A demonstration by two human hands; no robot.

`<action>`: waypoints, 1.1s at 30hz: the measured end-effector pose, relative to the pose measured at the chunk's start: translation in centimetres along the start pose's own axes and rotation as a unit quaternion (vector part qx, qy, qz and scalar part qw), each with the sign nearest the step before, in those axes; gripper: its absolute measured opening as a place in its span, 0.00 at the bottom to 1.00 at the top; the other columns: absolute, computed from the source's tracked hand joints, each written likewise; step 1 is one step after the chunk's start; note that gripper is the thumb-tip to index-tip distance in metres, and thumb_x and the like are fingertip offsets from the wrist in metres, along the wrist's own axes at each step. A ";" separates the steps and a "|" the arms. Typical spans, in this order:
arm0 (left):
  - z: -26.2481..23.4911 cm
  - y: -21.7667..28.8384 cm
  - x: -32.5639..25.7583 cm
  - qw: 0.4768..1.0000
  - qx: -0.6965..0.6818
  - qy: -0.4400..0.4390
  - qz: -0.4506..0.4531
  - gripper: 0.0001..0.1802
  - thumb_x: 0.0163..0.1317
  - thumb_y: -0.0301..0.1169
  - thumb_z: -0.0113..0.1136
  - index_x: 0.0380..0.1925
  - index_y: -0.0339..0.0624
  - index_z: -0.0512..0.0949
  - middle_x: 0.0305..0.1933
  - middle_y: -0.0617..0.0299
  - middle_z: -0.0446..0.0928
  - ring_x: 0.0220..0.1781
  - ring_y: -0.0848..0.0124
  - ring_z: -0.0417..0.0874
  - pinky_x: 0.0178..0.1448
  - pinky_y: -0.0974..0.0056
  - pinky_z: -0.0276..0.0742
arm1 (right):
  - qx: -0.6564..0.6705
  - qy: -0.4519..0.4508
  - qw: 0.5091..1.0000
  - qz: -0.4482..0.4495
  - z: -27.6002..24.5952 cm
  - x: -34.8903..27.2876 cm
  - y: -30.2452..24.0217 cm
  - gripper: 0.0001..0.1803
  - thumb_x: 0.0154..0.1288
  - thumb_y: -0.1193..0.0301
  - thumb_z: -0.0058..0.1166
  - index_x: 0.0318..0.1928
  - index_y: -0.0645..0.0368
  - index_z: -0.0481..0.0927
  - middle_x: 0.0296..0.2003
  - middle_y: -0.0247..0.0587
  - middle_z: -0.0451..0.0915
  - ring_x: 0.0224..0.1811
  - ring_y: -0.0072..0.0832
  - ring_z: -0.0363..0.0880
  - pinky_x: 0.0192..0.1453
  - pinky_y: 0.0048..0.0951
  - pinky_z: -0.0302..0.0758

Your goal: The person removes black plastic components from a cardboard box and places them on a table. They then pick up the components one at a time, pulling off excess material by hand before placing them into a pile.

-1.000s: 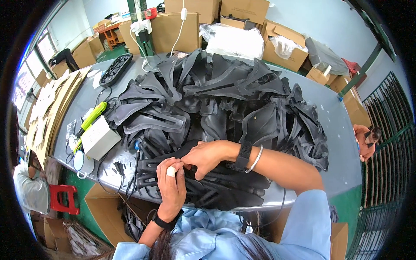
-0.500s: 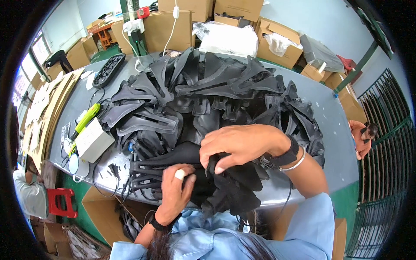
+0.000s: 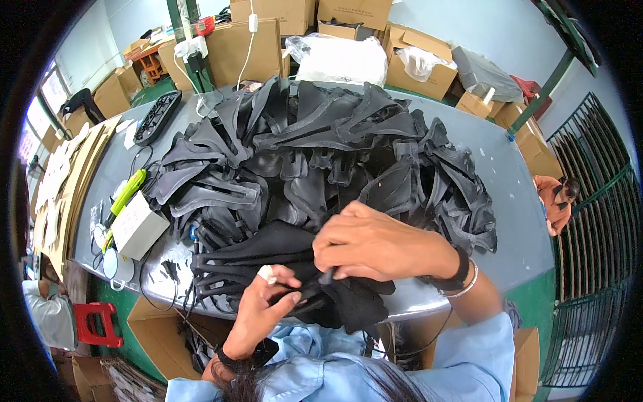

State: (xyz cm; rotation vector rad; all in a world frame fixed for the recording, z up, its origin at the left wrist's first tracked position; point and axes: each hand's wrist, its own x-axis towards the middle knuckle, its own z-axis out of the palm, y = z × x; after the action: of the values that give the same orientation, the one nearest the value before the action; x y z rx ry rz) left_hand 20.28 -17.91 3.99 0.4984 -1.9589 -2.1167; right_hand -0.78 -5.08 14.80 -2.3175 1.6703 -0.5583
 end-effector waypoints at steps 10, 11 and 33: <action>-3.0 -2.6 0.4 0.988 -0.081 0.132 -0.026 0.06 0.59 0.18 0.55 0.37 0.37 0.72 0.32 0.67 0.73 0.30 0.78 0.78 0.39 0.74 0.73 | 0.265 0.181 0.946 0.035 -3.5 -10.6 3.6 0.09 0.53 0.77 0.60 0.36 0.59 0.77 0.37 0.43 0.81 0.40 0.38 0.79 0.45 0.35 0.72; -2.7 -2.4 0.4 0.988 -0.056 0.144 -0.018 0.08 0.59 0.20 0.57 0.39 0.36 0.72 0.33 0.66 0.74 0.31 0.78 0.78 0.38 0.74 0.73 | 0.293 0.181 0.936 0.066 -2.9 -11.2 4.1 0.09 0.54 0.78 0.60 0.36 0.60 0.77 0.37 0.44 0.81 0.41 0.38 0.79 0.45 0.35 0.73; -1.4 -0.6 6.0 0.966 -0.106 0.049 0.230 0.11 0.45 0.15 0.61 0.29 0.38 0.74 0.37 0.52 0.78 0.47 0.62 0.76 0.55 0.59 0.70 | 0.363 0.441 0.816 0.091 -0.5 -22.9 4.7 0.08 0.54 0.80 0.57 0.36 0.60 0.77 0.38 0.44 0.78 0.33 0.30 0.78 0.37 0.24 0.77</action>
State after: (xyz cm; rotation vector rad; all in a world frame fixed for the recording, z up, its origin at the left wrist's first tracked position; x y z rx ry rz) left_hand 15.35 -21.41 2.73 0.0911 -1.5773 -1.9253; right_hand -11.43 15.09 9.48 -1.3462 1.4927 -2.0158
